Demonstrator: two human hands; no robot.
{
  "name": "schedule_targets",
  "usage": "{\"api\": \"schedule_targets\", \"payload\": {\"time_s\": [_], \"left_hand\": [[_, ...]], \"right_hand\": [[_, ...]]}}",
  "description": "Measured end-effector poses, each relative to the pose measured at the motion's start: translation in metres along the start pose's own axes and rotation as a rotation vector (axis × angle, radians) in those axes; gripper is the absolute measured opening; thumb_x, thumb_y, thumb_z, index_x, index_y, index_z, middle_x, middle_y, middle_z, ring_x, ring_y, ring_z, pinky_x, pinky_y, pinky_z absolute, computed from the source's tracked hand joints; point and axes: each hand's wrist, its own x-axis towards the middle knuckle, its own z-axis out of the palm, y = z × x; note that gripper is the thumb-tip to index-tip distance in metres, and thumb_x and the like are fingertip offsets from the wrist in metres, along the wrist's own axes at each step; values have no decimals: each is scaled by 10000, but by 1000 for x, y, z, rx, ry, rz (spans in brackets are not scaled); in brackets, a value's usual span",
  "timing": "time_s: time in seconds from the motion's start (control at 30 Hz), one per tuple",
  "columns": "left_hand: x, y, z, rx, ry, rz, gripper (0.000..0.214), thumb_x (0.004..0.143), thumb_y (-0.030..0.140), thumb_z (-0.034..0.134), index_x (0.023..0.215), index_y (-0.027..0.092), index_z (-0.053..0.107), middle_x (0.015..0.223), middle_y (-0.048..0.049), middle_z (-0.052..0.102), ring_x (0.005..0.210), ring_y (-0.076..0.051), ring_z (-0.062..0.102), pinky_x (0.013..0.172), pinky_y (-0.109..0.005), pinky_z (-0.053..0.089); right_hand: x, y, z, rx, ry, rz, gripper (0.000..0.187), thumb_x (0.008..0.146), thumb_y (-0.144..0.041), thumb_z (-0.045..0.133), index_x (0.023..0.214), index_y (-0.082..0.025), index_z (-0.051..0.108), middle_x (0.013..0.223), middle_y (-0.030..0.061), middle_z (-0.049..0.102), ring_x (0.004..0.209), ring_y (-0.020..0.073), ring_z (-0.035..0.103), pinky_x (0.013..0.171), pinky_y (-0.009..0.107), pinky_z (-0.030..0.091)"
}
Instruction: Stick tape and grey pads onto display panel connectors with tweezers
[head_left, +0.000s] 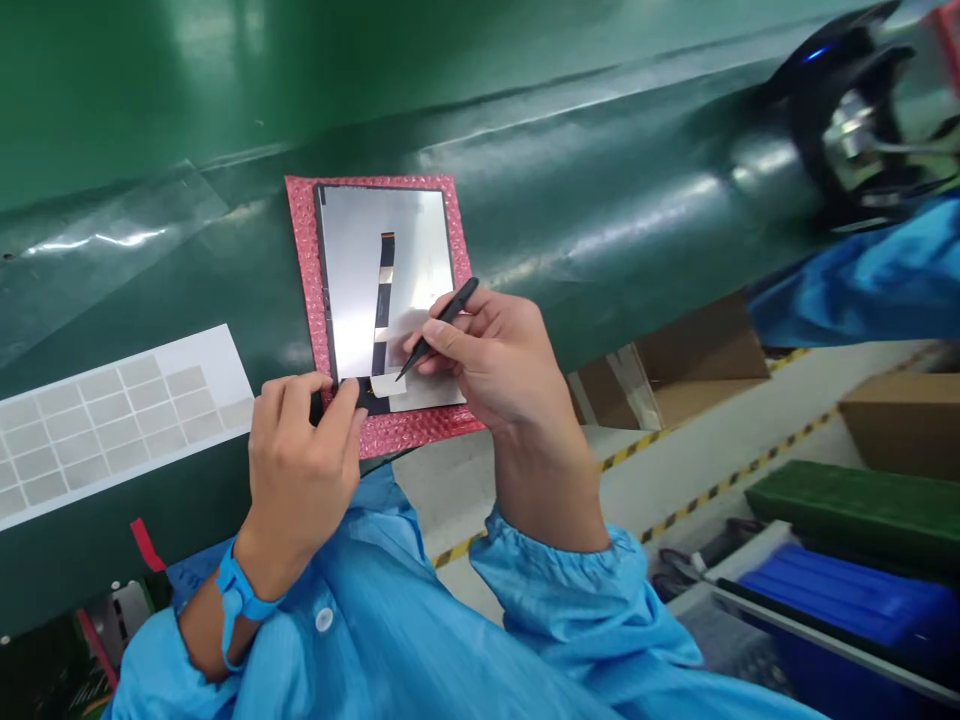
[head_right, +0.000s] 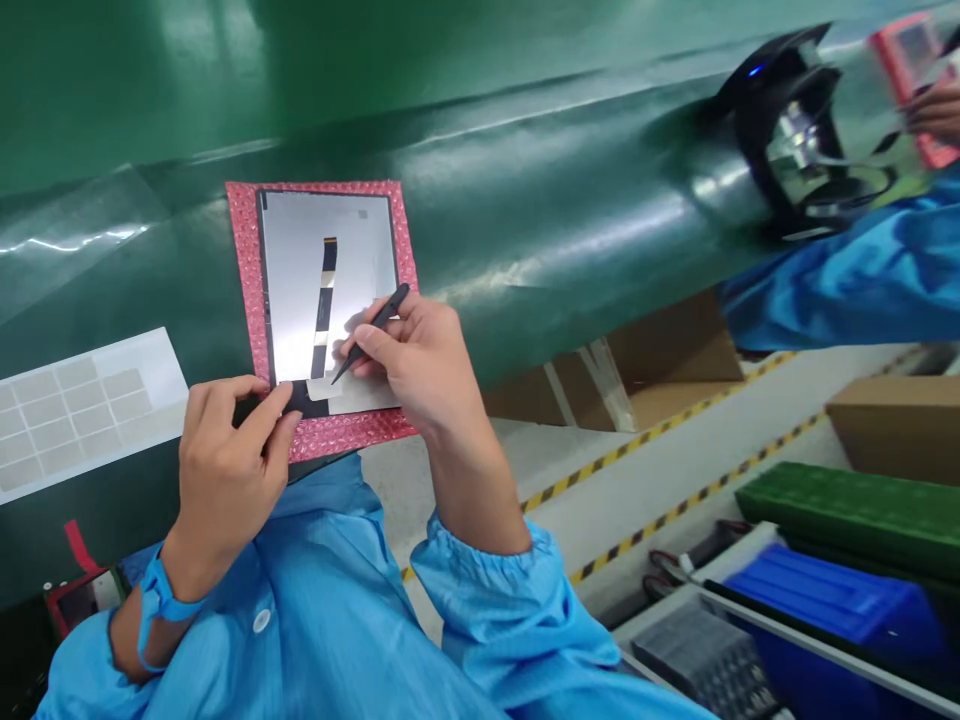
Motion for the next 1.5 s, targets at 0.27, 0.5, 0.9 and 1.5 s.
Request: {"api": "schedule_targets", "payload": {"time_s": [0.27,0.5,0.9,1.5], "left_hand": [[0,-3,-2,27,-38,5,242,1016,151,678,1235,124,778,1133,-171,695,1058,-312,591,894,-487,586],[1,-1,-2,42,-49,14,251,1008,145,687,1244,125,769,1155,-173,694,1087,-316,597,927,-508,594],[2,0,-3,45,-47,18,255,981,121,714,1225,100,787,1154,-182,692,1089,-327,596,944,-506,585],[2,0,-3,30,-58,59,244,958,69,709,1179,114,803,1178,-194,694,1119,-339,599,953,-516,594]], "right_hand": [[-6,-2,5,-38,52,-10,247,864,-291,847,934,-236,616,790,33,741,712,200,757,562,283,632],[-10,-1,6,-34,75,-9,234,886,-287,841,942,-263,616,822,22,737,748,211,770,584,299,651],[-12,-5,11,-4,104,0,227,858,-267,848,902,-254,626,780,19,738,745,222,775,560,300,639],[-12,-3,11,-33,119,-23,179,882,-238,791,918,-258,617,745,10,725,719,219,761,573,310,638]]}}
